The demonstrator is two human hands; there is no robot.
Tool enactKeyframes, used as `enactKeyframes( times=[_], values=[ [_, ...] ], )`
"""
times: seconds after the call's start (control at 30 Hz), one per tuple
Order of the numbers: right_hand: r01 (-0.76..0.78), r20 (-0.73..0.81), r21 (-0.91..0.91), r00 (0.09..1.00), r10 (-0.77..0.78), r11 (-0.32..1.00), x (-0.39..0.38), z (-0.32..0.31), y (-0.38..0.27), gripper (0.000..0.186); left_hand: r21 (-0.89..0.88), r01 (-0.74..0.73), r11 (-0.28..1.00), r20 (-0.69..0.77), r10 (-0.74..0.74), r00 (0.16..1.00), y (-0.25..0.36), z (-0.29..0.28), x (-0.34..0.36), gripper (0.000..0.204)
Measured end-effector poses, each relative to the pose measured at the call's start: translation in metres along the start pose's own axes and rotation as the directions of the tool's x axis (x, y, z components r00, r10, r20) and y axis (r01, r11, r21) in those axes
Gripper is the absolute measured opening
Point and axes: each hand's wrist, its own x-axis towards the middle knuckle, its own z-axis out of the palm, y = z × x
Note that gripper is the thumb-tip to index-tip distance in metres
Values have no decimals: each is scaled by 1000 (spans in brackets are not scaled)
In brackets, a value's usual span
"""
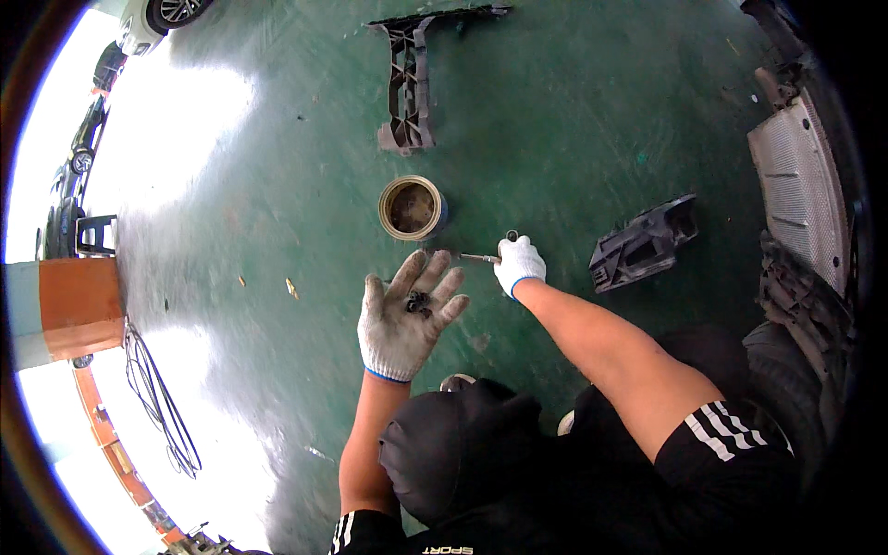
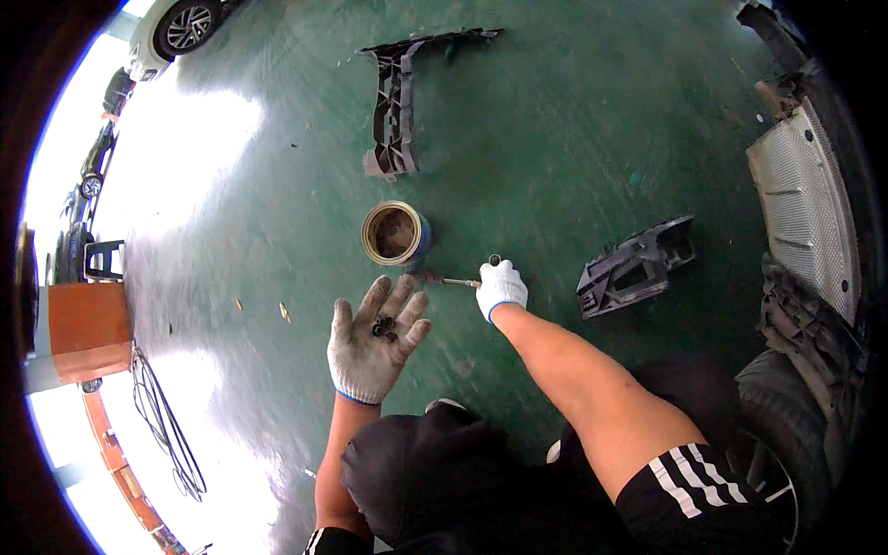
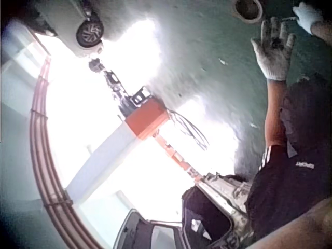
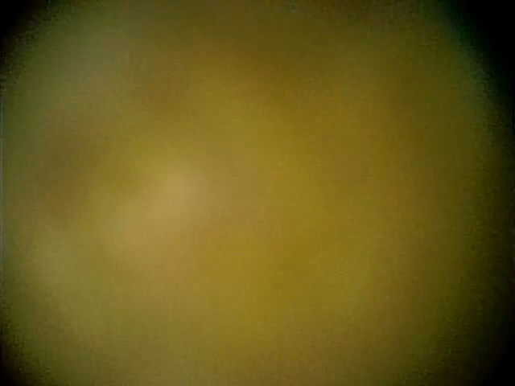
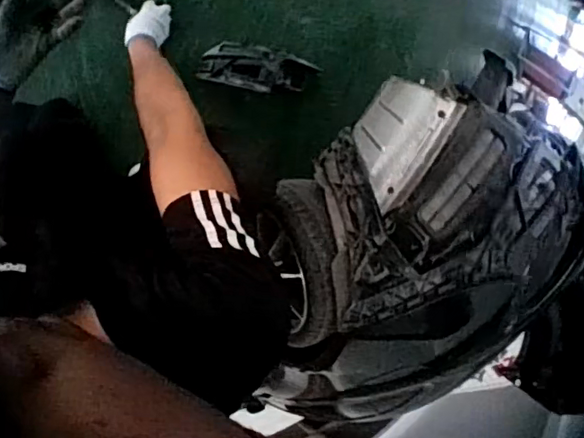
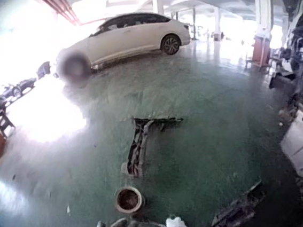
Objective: The person collects small fasteners from a container and the floor, then uses a ratchet to tighten bolts on the front bumper of a black car. The person works on the lower section of the bumper, securing the plastic trim to the vehicle's frame.
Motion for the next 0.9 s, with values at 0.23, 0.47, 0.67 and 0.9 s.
enactKeyframes(
  times=[0.23,0.47,0.67,0.9],
  values=[
    [136,131,-8,982,-134,991,-15,-42,29,36,308,97,946,-367,24,930,7,14,28,28],
    [64,445,376,863,-241,924,15,-114,44,43,966,190,177,-220,170,961,22,111,69,25],
    [291,332,372,845,-420,881,-54,-287,47,34,538,-180,-824,12,-205,979,-42,154,116,61],
    [372,-36,663,883,-468,650,-109,-393,100,38,815,-44,-579,-81,-187,979,-116,250,135,44]
  ],
)
